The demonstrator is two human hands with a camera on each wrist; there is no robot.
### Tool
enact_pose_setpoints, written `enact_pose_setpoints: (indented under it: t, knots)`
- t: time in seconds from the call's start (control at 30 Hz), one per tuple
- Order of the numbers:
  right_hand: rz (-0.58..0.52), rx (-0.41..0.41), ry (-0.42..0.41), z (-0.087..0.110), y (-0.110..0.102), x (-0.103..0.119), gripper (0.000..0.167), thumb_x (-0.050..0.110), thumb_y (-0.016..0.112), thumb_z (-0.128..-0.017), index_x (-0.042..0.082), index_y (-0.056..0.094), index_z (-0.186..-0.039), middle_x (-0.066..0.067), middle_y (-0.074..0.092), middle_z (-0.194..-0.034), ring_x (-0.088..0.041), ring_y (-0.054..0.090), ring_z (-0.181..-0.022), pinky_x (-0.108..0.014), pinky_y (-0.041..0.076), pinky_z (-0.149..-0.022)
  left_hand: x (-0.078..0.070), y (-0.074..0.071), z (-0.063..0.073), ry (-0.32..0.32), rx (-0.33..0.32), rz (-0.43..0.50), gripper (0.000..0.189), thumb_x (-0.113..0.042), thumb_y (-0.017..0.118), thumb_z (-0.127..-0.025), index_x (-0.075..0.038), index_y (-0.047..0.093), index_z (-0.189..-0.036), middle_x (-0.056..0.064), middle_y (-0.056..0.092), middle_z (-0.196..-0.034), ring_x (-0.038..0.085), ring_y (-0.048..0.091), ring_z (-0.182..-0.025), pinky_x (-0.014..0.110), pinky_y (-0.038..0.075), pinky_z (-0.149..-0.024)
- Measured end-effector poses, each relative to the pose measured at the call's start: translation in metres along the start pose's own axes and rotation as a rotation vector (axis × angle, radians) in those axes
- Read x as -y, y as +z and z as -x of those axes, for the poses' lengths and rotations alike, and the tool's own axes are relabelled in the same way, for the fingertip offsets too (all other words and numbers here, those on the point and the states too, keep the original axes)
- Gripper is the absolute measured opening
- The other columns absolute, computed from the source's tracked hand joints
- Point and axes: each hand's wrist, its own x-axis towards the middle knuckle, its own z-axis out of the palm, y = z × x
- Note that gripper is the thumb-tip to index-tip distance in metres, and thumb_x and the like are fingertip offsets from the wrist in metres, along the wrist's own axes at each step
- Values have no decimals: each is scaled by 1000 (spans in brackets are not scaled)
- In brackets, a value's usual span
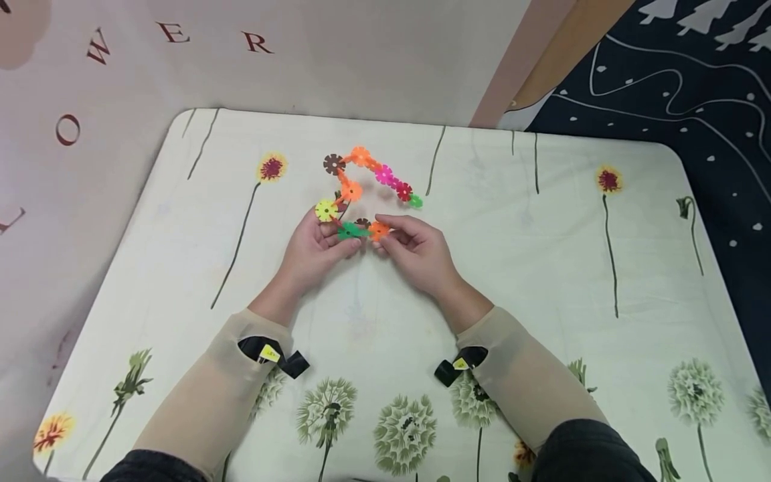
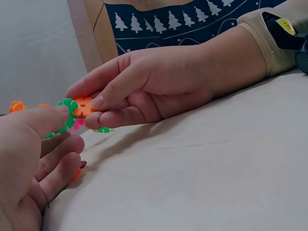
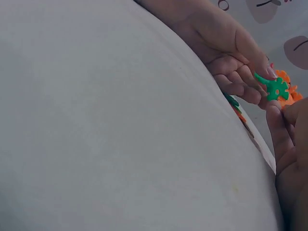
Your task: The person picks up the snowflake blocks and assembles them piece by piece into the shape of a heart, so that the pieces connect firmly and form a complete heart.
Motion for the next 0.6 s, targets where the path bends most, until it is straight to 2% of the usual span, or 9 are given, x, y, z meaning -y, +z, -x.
enact_pose_setpoints:
  t: [0.13,0.23,0.4,0.47,0.53,0.6]
  knots:
    - [48,26,-5,0,0,-2,40,-18,69,-94,-13,65,-134,-27,74,-107,-14,75,-85,-28,61,-84,2,0,0,11,11,-4,48,2,78,-95,1,55,-138,13,75,-126,26,73,-116,33,59,-96]
    - [95,14,-33,-1,0,-3,43,-19,70,-93,-11,66,-134,-24,75,-112,-16,74,-90,-27,60,-85,2,0,0,19,15,9,36,4,78,-95,1,60,-126,14,75,-125,26,73,-116,34,59,-95]
    - [150,-69,-64,-3,0,-3,37,-19,62,-93,-12,68,-129,-21,75,-110,-29,70,-98,-27,59,-85,1,0,0,-16,-34,72,35,6,77,-95,1,58,-124,17,74,-124,28,73,-116,36,60,-95]
    - [196,-83,-62,-3,0,-3,34,-18,59,-93,-10,69,-124,-19,74,-110,-30,70,-99,-28,59,-85,0,0,-1,-40,-69,110,36,7,75,-96,0,57,-126,18,73,-125,29,74,-115,36,60,-94]
    - [293,-36,-65,-3,-1,-3,30,-15,58,-93,-7,72,-118,-17,74,-112,-30,68,-103,-32,57,-91,0,0,-1,-47,-101,140,37,7,74,-97,-1,55,-128,18,73,-126,29,73,-116,37,60,-94]
    - [438,65,-77,-3,-2,-2,25,-9,60,-93,0,75,-112,-16,72,-121,-31,63,-118,-39,50,-103,-1,0,-1,-36,-134,161,38,8,72,-98,-2,53,-130,19,72,-127,28,72,-117,37,60,-95]
